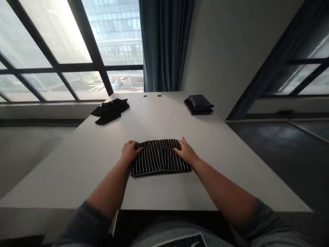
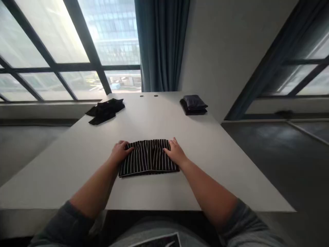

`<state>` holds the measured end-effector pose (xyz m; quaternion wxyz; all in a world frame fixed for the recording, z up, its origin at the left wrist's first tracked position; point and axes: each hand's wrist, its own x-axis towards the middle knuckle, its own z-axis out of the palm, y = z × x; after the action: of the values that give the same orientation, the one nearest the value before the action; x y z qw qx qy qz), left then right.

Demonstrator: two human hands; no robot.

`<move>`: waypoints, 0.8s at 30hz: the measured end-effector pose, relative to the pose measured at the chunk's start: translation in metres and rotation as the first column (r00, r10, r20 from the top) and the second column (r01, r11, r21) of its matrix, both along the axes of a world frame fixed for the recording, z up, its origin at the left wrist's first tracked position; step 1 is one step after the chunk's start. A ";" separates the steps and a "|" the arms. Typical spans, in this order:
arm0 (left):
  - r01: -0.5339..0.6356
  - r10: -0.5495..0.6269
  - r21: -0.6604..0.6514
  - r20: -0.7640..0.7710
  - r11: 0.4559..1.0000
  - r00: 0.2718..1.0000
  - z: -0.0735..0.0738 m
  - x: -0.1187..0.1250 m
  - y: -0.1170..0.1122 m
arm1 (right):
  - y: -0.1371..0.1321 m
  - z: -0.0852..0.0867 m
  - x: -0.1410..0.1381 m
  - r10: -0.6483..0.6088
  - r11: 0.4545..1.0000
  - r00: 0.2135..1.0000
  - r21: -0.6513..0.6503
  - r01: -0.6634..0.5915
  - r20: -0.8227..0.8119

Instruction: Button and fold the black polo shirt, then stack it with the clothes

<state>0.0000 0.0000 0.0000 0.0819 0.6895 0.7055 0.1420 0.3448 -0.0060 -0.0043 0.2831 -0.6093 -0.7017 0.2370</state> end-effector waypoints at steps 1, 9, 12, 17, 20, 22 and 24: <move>0.022 -0.022 -0.003 0.028 1.000 0.999 0.002 0.002 0.000 | -0.001 0.001 0.001 0.013 1.000 1.000 0.004 -0.013 -0.017; 0.041 -0.076 0.091 0.422 0.995 0.903 0.009 0.010 -0.008 | -0.007 0.008 0.000 0.115 0.991 0.890 0.118 -0.070 -0.441; 0.017 -0.084 0.150 0.453 0.989 0.888 0.011 0.010 -0.010 | -0.009 0.015 0.002 0.117 0.992 0.827 0.022 -0.126 -0.550; 0.014 -0.055 0.110 0.384 0.994 0.922 0.014 0.010 -0.012 | -0.017 0.036 0.009 0.229 0.939 0.858 -0.129 -0.320 -0.459; 0.014 -0.044 0.092 0.342 0.996 0.939 0.014 0.010 -0.012 | -0.019 0.044 0.008 0.313 0.883 0.871 -0.220 -0.414 -0.379; 0.006 -0.034 0.083 0.332 0.997 0.943 0.014 0.010 -0.011 | -0.017 0.046 0.006 0.305 0.878 0.892 -0.265 -0.399 -0.333; -0.016 -0.006 0.070 0.313 0.997 0.950 0.014 0.010 -0.010 | -0.010 0.049 0.005 0.306 0.881 0.906 -0.273 -0.386 -0.294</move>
<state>0.0100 -0.0103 0.0144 0.1675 0.6589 0.6797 0.2752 0.3493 -0.0163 0.0448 0.2149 -0.4778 -0.7112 0.4688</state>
